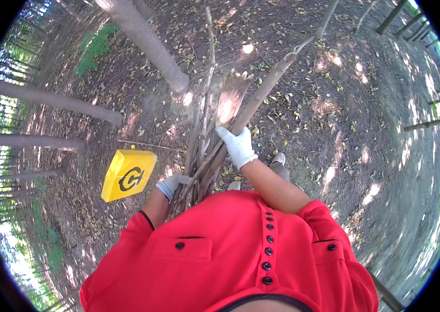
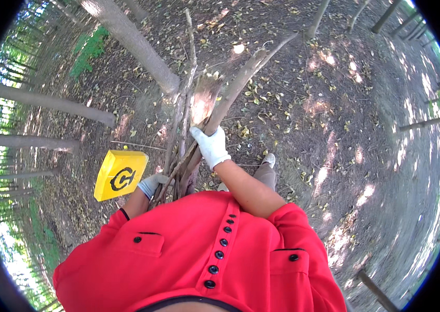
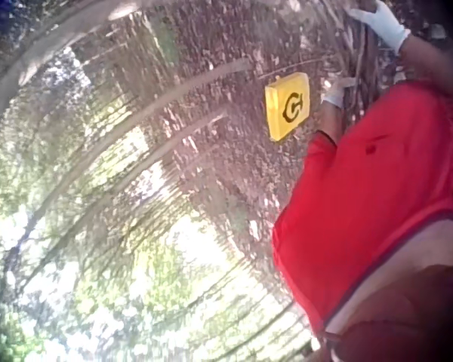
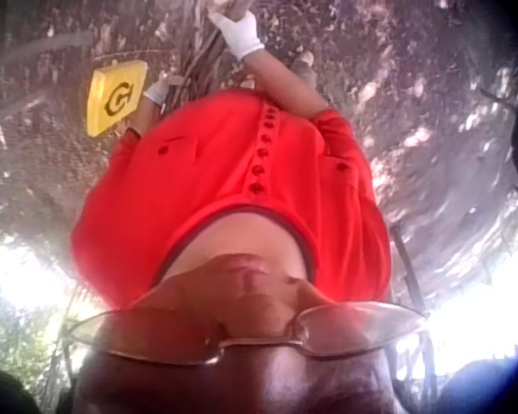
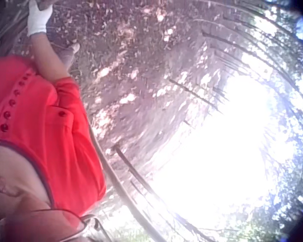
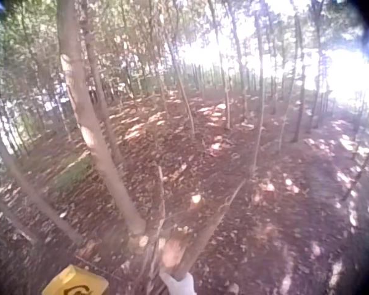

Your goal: The person breaks a fallen log into smaller pieces using a machete, then gathers the resulting sticks and branches. They carry the bundle through a wooded area and place it onto a larger pile of branches.

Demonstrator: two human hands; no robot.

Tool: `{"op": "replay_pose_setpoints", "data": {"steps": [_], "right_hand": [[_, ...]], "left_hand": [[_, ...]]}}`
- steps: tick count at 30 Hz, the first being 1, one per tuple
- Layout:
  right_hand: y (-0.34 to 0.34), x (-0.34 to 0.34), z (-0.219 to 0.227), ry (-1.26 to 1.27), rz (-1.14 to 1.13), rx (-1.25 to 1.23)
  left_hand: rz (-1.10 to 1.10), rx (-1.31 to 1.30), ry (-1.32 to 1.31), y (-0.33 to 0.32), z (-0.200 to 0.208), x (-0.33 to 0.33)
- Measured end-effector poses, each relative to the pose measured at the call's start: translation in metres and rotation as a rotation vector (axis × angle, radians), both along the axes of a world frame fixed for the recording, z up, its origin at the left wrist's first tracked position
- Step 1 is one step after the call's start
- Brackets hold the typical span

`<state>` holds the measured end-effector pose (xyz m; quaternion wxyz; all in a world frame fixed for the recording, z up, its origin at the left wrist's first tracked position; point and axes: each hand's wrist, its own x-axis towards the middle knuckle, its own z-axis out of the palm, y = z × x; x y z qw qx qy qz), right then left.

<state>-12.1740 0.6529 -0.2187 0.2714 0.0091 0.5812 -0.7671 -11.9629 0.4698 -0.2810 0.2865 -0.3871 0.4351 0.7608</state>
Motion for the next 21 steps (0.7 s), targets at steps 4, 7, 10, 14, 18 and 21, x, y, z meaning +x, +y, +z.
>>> {"op": "replay_pose_setpoints", "data": {"steps": [4,7,10,14,18,21], "right_hand": [[0.013,-0.055,0.000,-0.028,0.035,-0.018],[0.026,-0.094,0.024,-0.058,0.048,0.029],[0.037,-0.139,0.029,-0.054,0.112,-0.055],[0.038,-0.186,0.041,0.039,0.172,-0.099],[0.033,-0.232,0.063,0.026,0.204,-0.070],[0.026,-0.272,0.071,0.042,0.266,-0.067]], "left_hand": [[0.074,-0.068,0.006,0.025,0.016,-0.045],[0.087,-0.060,0.012,0.049,0.053,-0.089],[0.082,-0.072,0.038,0.070,0.085,-0.135],[0.129,-0.083,0.056,0.083,0.093,-0.168],[0.146,-0.115,0.086,0.079,0.102,-0.219],[0.163,-0.131,0.092,0.069,0.105,-0.257]]}}
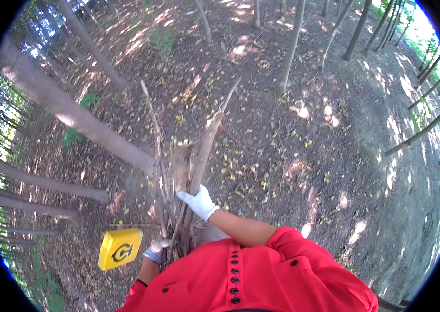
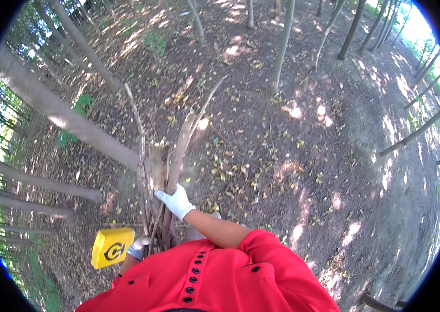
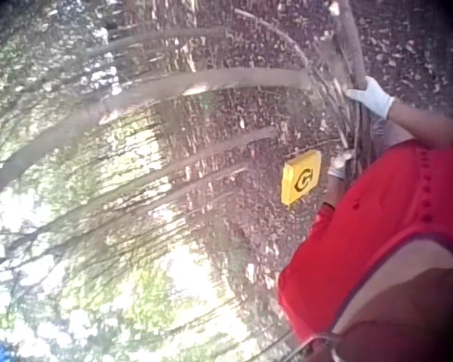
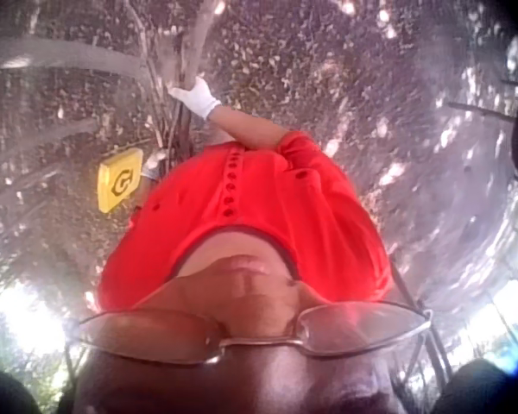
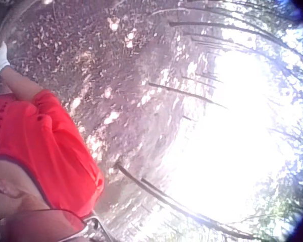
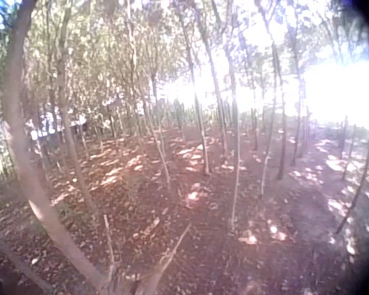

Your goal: The person breaks a fallen log into smaller pieces using a machete, then gathers the resulting sticks and branches. They carry the bundle through a wooded area and place it onto a larger pile of branches.

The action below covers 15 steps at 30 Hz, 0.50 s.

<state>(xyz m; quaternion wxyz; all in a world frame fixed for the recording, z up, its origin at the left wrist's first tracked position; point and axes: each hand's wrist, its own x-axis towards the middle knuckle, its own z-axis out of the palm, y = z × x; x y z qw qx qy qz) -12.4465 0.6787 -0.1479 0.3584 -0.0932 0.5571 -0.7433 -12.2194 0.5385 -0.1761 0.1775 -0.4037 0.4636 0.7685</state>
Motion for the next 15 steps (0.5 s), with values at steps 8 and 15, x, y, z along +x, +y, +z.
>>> {"op": "replay_pose_setpoints", "data": {"steps": [8,15], "right_hand": [[-0.058,-0.129,-0.019,-0.012,0.004,0.030],[-0.121,-0.245,0.014,0.078,-0.059,0.033]], "left_hand": [[0.019,-0.029,0.043,-0.066,-0.041,-0.104],[0.002,-0.082,-0.020,-0.127,0.010,-0.244]]}}
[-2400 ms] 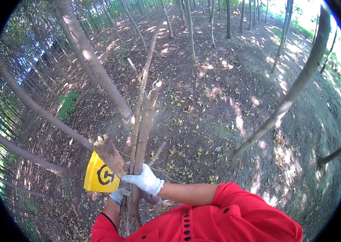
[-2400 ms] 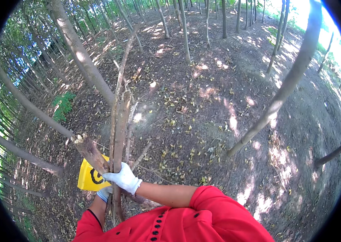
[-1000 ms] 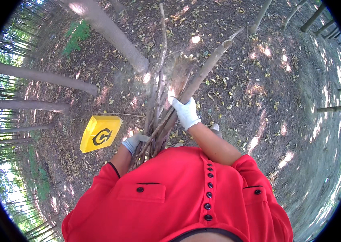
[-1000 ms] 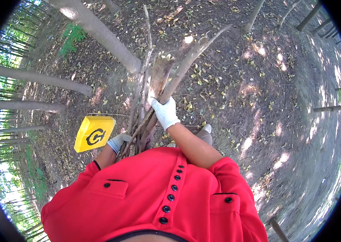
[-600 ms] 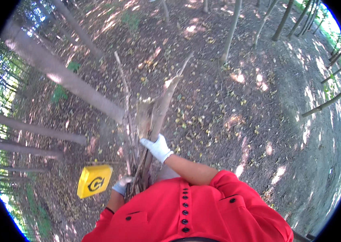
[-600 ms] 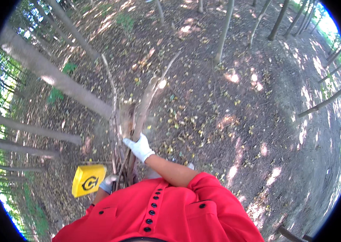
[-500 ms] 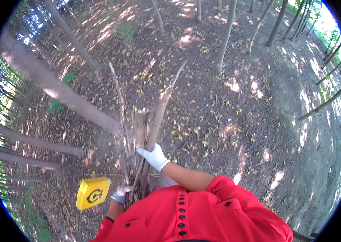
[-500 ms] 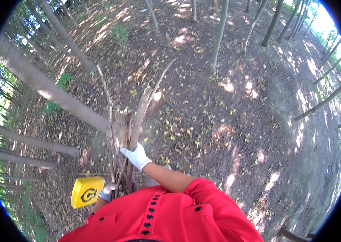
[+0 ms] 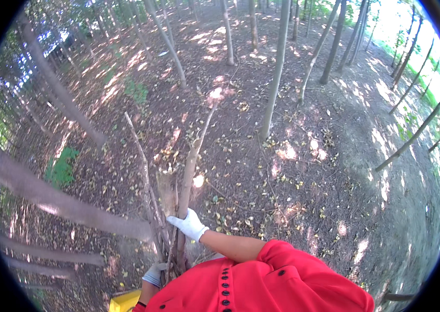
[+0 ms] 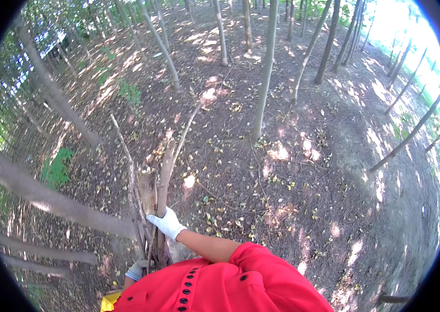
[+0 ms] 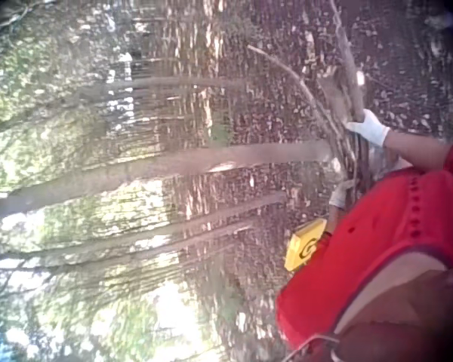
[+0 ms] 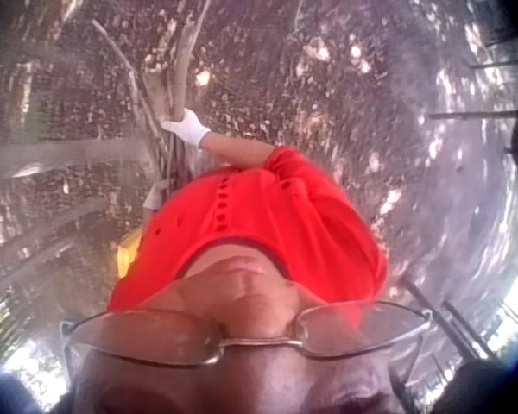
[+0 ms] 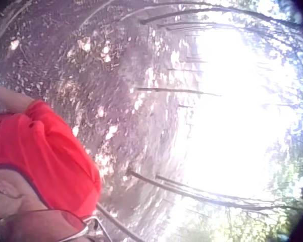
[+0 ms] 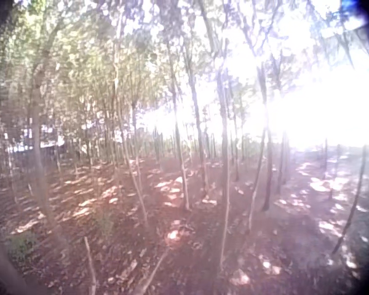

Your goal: The person breaks a fallen log into smaller pieces using a machete, then gathers the resulting sticks and branches. They carry the bundle through a wooded area and place it onto a larger pile of branches.

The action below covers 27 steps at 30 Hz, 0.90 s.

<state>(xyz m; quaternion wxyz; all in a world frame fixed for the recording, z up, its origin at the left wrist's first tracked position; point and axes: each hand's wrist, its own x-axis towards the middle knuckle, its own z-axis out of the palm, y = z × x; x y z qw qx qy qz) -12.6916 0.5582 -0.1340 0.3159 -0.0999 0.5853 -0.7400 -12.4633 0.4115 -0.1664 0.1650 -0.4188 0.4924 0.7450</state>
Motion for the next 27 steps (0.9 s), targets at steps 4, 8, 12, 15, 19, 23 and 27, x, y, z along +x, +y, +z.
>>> {"op": "replay_pose_setpoints", "data": {"steps": [4,8,12,15,19,23,27], "right_hand": [[-0.010,-0.050,0.007,0.028,-0.057,-0.058],[-0.013,-0.112,-0.008,0.025,-0.068,0.009],[-0.019,-0.179,-0.018,0.017,-0.067,-0.043],[-0.006,-0.252,-0.037,-0.001,-0.107,-0.016],[0.013,-0.335,-0.007,0.018,-0.025,0.117],[0.026,-0.407,-0.001,0.101,-0.067,0.026],[0.024,-0.464,0.011,0.039,-0.011,-0.049]], "left_hand": [[-0.082,0.146,-0.110,-0.053,-0.035,-0.041],[-0.089,0.082,-0.119,-0.056,-0.040,-0.111],[-0.216,0.216,-0.043,-0.097,-0.094,-0.158],[-0.353,-0.174,0.049,-0.058,-0.062,-0.248],[-0.407,-0.336,0.002,-0.034,-0.029,-0.340],[-0.452,-0.388,-0.003,-0.023,-0.025,-0.419],[-0.450,-0.429,-0.012,-0.022,-0.020,-0.473]]}}
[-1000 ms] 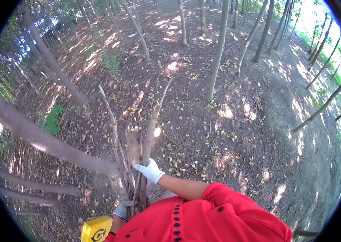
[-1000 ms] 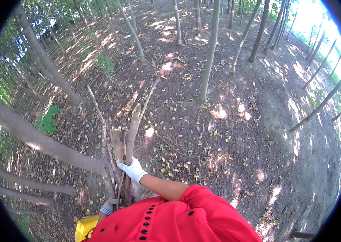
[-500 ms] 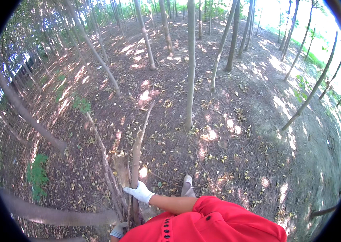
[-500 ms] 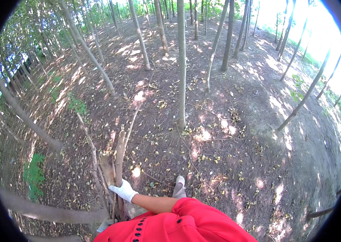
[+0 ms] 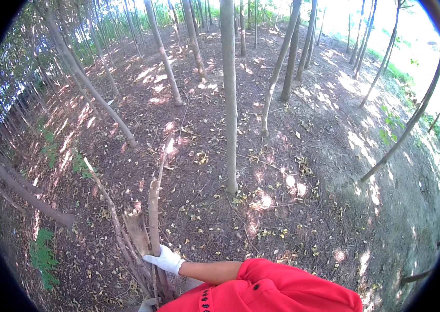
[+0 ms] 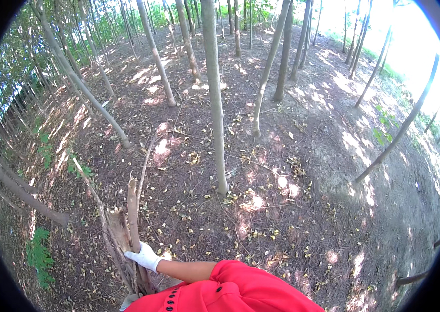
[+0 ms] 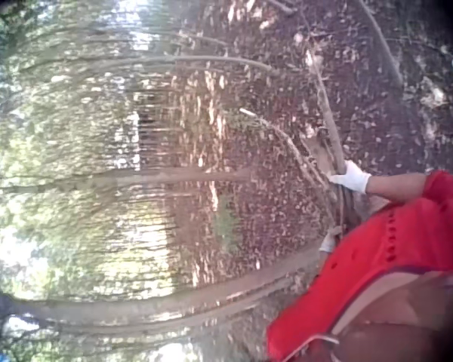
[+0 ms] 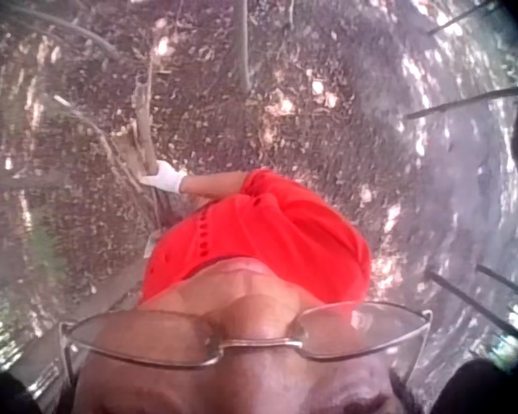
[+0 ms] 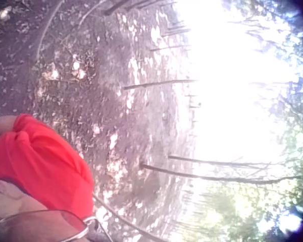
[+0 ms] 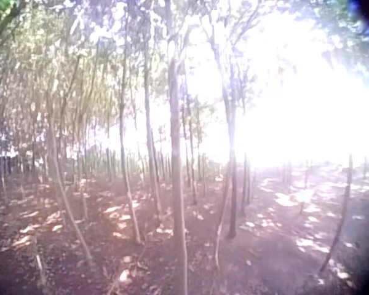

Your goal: The person breaks a fallen log into smaller pieces using a machete, then gathers the resulting sticks and branches. They carry the bundle through a wooded area and place it onto a larger pile of branches.

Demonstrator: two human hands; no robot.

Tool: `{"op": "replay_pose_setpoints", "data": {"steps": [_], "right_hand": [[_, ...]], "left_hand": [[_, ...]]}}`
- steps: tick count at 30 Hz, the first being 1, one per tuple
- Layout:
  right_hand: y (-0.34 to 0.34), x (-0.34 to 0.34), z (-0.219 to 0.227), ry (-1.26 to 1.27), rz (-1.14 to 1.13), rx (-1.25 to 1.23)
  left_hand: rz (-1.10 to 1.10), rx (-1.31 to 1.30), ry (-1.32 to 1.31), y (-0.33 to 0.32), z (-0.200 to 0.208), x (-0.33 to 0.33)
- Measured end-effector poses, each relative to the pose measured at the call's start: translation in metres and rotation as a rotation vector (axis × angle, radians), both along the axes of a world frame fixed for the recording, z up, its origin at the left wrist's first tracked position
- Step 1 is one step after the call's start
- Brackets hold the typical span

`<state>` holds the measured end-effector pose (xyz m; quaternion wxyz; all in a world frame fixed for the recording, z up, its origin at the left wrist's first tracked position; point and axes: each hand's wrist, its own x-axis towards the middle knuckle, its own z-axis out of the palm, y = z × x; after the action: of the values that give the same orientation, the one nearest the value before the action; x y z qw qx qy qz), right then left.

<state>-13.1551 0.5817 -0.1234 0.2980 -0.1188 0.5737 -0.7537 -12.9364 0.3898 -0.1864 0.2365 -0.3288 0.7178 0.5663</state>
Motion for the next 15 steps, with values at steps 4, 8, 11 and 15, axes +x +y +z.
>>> {"op": "replay_pose_setpoints", "data": {"steps": [4,8,11,15], "right_hand": [[-0.003,-0.062,-0.001,-0.005,-0.038,-0.046],[-0.003,-0.132,0.000,0.023,-0.121,-0.004],[-0.015,-0.193,-0.019,-0.093,-0.131,-0.079],[-0.046,-0.283,-0.033,-0.106,-0.107,-0.019]], "left_hand": [[-0.044,-0.049,0.019,-0.009,0.003,-0.051],[0.074,0.187,-0.009,-0.005,0.026,-0.135],[0.270,0.406,-0.017,0.002,0.040,-0.217],[0.242,0.500,-0.018,-0.057,-0.007,-0.297]]}}
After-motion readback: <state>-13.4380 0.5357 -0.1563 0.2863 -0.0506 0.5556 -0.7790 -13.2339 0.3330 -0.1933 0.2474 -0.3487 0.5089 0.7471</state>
